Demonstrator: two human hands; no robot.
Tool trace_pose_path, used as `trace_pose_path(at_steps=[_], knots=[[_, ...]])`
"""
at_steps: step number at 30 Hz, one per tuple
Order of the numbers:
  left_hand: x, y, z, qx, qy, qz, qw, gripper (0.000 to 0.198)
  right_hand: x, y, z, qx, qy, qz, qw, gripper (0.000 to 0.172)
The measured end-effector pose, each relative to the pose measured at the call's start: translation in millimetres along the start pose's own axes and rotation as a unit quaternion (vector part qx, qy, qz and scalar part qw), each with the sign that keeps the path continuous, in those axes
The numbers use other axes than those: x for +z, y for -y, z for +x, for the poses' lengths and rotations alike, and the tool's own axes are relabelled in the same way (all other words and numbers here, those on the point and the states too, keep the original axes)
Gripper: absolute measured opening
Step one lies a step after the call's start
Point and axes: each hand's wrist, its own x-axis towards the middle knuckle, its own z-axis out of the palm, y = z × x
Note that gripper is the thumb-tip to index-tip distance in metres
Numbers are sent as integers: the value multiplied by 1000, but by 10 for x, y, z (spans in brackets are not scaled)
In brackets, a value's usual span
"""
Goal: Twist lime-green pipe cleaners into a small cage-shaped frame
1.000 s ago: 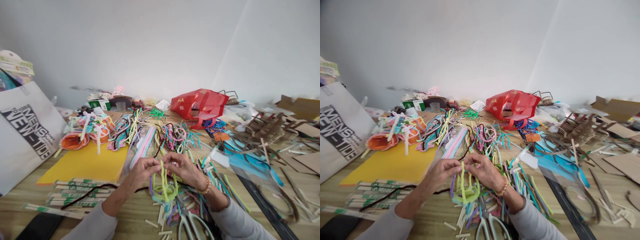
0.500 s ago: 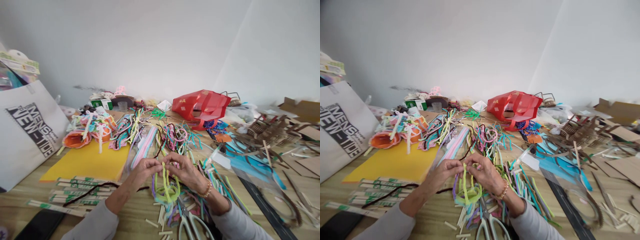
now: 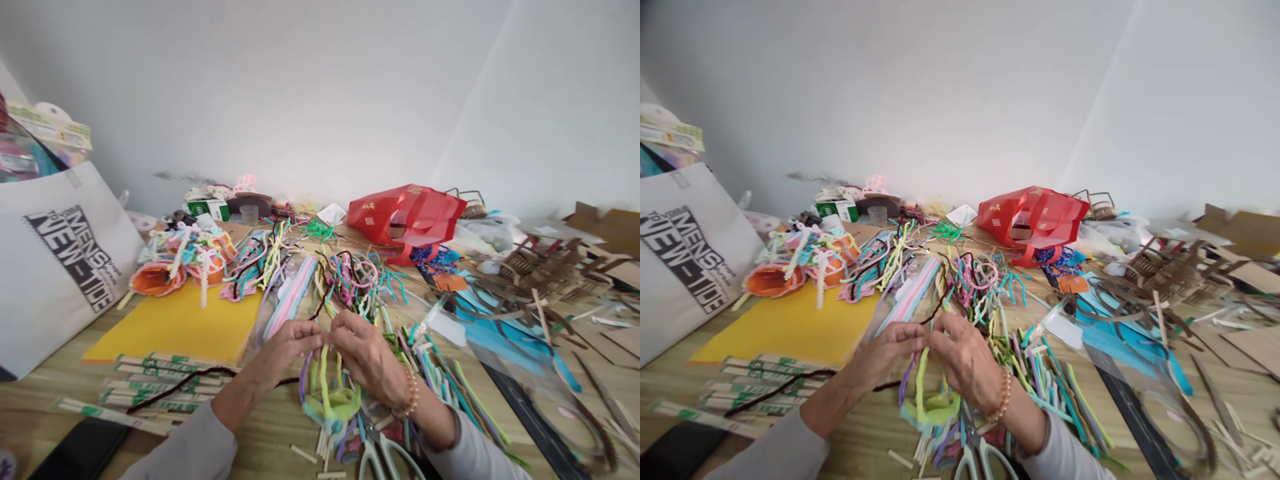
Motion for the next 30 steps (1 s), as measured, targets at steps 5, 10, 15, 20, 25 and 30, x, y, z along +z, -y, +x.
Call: trace_pose_path(at_steps=[5,10,15,20,25,30], knots=[[-9,-6,9,-10,4,-11,1000,25,-18,-42,15,-21,-24,8,999,17],[-13,-10,8,-6,-11,-9,1000,35,-32,-59,25,35,-59,71,995,3],[-3,-23,0,-15,-3,21,1000,34,-54,-70,39,31,-16,64,997,6],[-1,-31,4,-14,-9,44,999,33,-78,-59,57,36,11,68,997,13],[28,-51,5,-6,-15,40,999,33,-53,-61,41,53,5,91,994,15],[18,-47,3,1,-36,9,999,33,-87,-122,45,113,29,160,980,17]])
